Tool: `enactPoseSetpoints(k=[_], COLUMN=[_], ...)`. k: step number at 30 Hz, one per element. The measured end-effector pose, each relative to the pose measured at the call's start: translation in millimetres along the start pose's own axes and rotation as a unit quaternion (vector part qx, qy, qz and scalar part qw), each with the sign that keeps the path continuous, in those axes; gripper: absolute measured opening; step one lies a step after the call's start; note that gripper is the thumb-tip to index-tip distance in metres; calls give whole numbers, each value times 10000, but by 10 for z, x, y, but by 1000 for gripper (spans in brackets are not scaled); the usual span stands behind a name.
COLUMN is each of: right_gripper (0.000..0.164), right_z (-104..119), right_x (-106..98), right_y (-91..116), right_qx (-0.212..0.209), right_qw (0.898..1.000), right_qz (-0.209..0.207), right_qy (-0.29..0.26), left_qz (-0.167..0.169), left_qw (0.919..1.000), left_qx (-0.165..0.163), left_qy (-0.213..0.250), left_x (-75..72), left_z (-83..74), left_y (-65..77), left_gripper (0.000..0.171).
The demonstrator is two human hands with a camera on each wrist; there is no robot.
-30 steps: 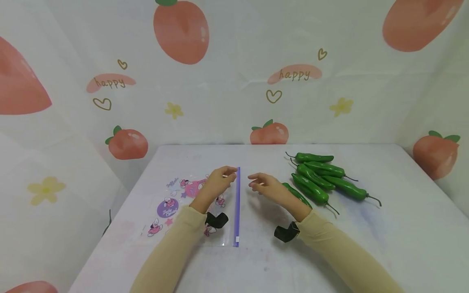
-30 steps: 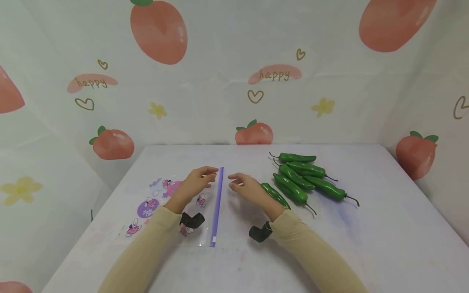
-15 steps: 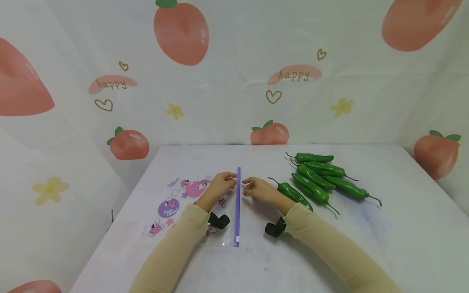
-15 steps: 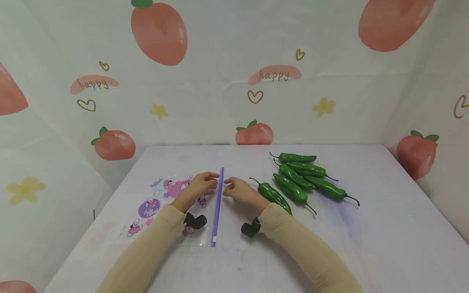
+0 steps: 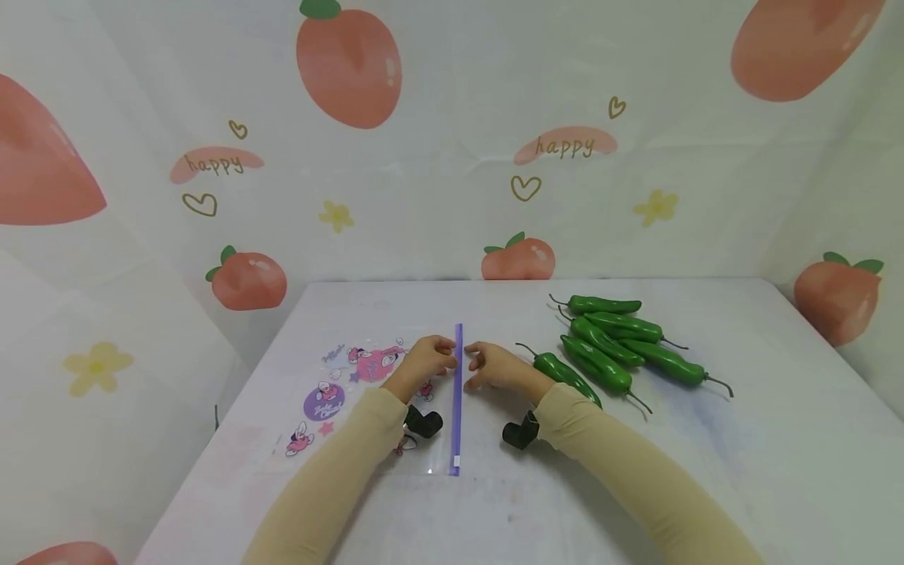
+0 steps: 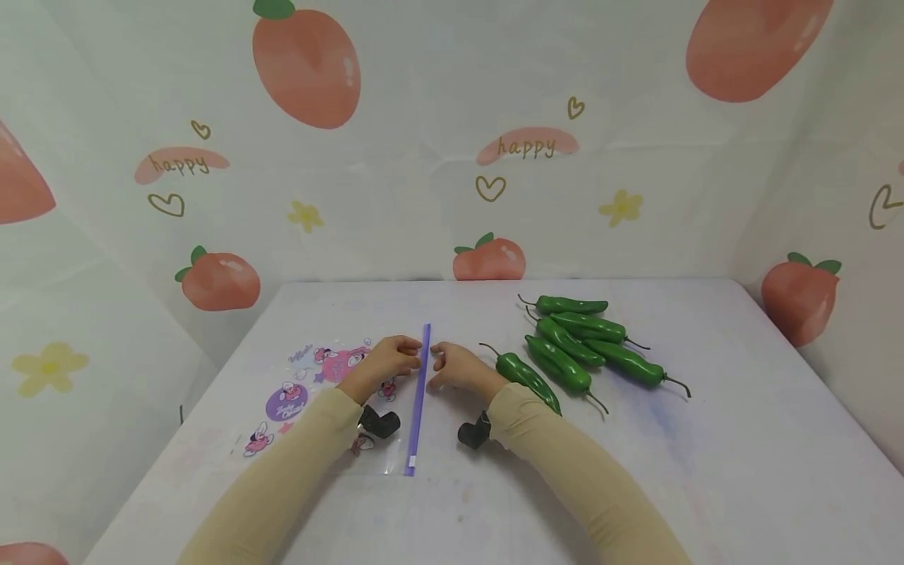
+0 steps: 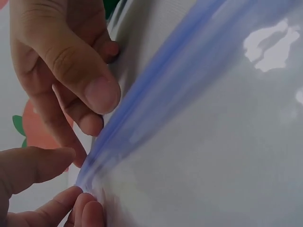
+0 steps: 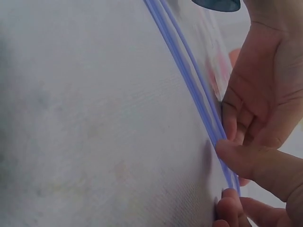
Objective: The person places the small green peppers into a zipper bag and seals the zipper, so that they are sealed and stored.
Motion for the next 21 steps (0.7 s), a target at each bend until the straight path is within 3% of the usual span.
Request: enactPoseSetpoints(k=[6,13,21], right_gripper=[78,82,84], right_z=[-11,24,34], right_x=[26,70,61], right_y=[-16,-3,-6], right_qx=[8,-134,-156], right_qw=[9994,9969,9960], right_qz=[-128,-210,-239], right_qy=[308,747,853], left_qz=[41,-44,3], left_qw=[9978,9952,9905], left_qx=[-92,-133,-97], left_qy=[-656,-968,-1371], left_x=[2,3,33], left_z=[13,5,-43], left_y=[-42,-22,-14], left_gripper=[48,50,52])
Point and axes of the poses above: each hand's wrist, its own y-axis away from the middle knuckle, its own x-axis out of the palm, z = x × y, the point moved 2 cm from there along -y, towards the middle knuckle, and after that the axes turned 2 degrees about z, right-handed, at the moved point
